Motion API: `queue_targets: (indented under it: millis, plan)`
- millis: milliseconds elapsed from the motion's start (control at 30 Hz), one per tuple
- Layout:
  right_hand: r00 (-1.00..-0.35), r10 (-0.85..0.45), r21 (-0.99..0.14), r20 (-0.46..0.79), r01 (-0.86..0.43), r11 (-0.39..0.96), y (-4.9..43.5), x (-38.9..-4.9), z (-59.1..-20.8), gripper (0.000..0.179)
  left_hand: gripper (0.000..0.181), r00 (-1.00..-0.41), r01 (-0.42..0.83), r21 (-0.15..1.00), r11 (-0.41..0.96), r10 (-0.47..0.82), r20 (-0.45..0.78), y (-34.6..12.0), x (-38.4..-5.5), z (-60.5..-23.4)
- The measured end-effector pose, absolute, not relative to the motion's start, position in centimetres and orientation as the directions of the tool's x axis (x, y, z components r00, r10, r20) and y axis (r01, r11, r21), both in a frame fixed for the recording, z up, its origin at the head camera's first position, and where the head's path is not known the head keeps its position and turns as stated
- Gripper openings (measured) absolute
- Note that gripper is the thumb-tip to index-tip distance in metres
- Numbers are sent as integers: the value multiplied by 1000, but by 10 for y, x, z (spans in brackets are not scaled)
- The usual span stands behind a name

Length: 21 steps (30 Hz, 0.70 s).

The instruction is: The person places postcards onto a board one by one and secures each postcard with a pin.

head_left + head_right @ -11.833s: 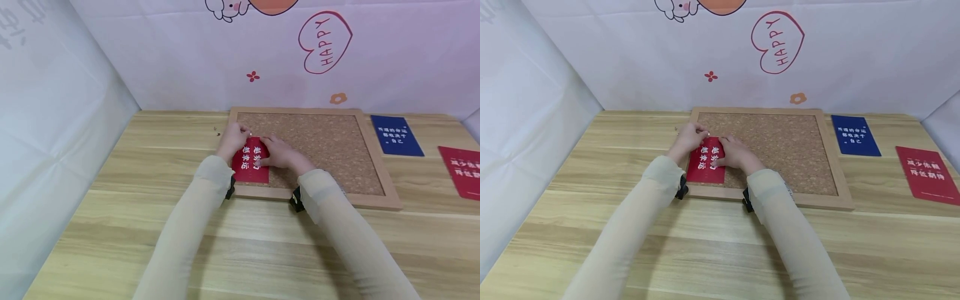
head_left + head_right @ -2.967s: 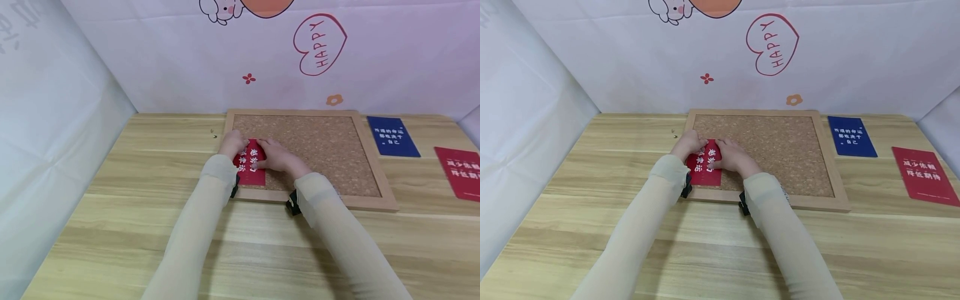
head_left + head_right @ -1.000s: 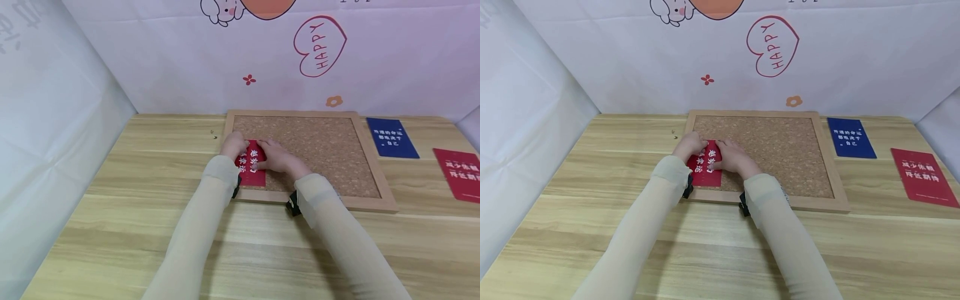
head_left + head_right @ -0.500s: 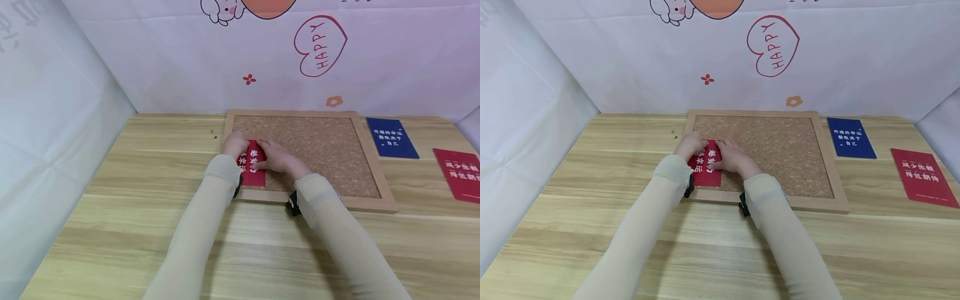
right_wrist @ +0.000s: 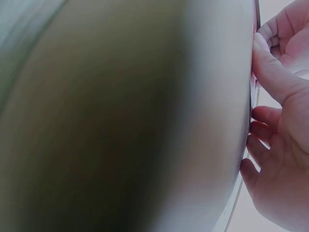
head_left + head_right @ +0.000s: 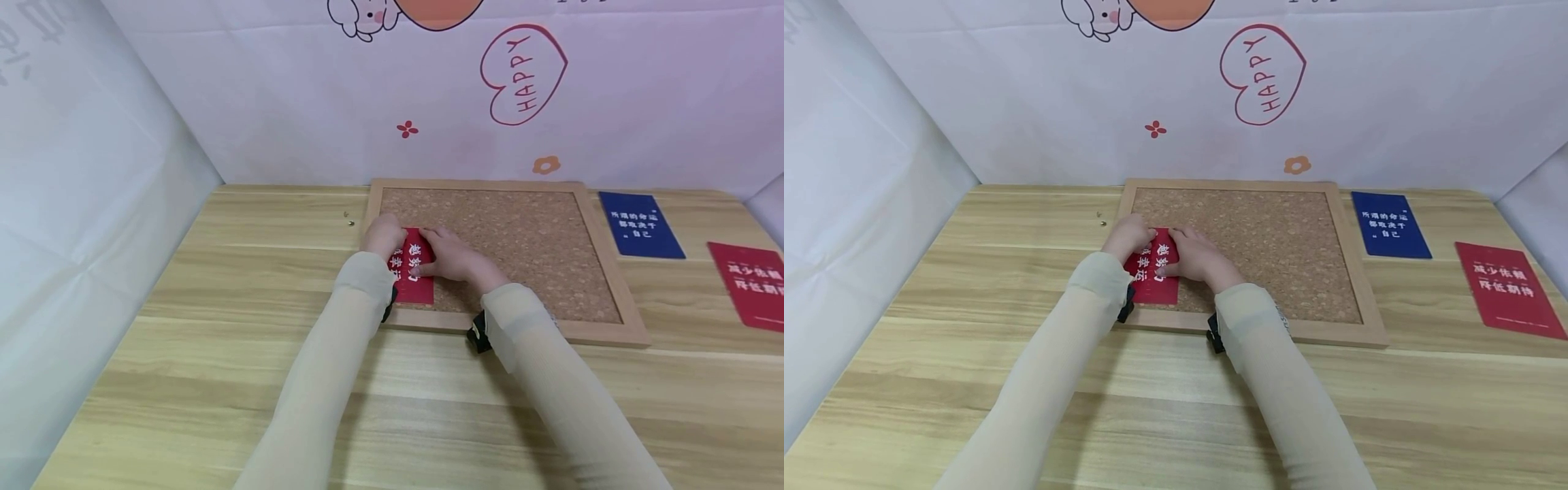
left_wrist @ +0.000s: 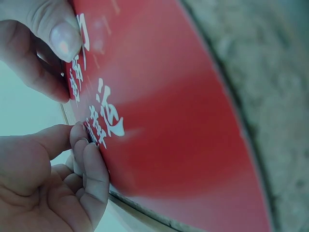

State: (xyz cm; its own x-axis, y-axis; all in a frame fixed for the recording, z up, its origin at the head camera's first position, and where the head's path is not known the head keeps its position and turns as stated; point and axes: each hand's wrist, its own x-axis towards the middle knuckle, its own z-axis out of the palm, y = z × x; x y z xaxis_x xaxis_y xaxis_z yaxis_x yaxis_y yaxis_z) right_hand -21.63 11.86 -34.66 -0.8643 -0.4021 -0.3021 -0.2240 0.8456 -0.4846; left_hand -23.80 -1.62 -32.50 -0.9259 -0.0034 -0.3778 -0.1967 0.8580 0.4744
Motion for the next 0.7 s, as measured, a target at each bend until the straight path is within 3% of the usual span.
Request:
queue_targets:
  millis: [700]
  plan:
    - [-863,-404,-481,-304,-227,847,119,-216,-347,87,32,-912,-152,468,870,59,-406,-21,-241,-324]
